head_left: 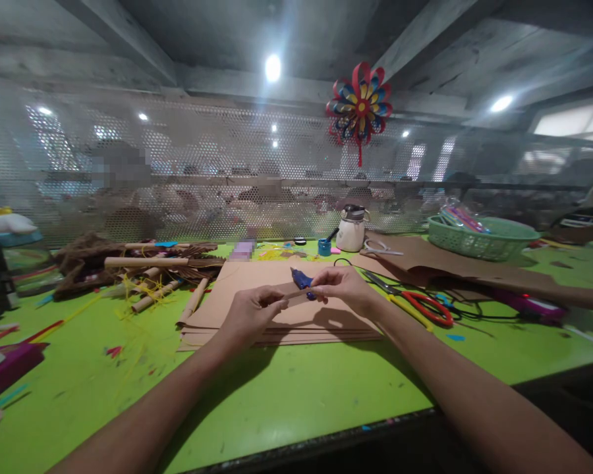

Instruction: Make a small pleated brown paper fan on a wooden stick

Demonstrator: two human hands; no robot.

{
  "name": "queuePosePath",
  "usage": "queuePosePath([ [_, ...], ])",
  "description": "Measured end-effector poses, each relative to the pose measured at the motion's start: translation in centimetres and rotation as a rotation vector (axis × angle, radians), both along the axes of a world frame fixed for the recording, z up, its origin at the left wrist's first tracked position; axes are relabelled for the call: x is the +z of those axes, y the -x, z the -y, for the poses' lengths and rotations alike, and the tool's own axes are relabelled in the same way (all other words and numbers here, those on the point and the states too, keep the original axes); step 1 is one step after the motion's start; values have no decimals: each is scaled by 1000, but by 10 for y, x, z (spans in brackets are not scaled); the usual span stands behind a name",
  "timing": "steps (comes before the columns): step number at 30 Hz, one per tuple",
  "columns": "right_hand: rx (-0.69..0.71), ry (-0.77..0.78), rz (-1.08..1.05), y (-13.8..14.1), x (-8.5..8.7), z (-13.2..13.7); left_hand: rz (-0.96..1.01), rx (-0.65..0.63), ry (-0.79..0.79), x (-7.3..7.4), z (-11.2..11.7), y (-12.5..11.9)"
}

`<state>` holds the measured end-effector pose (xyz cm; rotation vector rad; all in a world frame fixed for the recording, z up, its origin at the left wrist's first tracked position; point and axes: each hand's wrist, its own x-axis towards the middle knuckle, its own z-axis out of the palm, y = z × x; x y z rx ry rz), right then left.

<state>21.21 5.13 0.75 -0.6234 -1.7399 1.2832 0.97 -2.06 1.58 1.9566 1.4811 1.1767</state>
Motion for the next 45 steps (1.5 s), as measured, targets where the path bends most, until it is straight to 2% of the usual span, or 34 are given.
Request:
queuePosePath([
  [9, 4, 14, 3, 2, 2, 3, 183, -104, 150, 3, 2, 0],
  [16, 23, 15, 51, 4, 5, 9, 143, -136, 146, 1, -2, 4],
  [21, 31, 9, 89, 3, 4, 7, 151, -111, 163, -1, -3, 2],
  [26, -16, -58, 252, 4, -4, 4, 297, -85, 313, -6, -4, -3],
  [30, -79, -219, 381, 5, -8, 2, 380, -130, 428, -15, -8, 0],
  [33, -183, -294, 407, -2, -5, -5, 353, -90, 402, -18, -13, 5],
  [36, -432, -266, 324, -14, -1, -20, 284, -50, 308, -18, -16, 9],
  [39, -662, -219, 249, -26, -2, -35, 111, 13, 197, -18, -16, 11],
  [45, -844, -274, 279, -34, -6, -45, -131, 133, 107, -16, -16, 16],
])
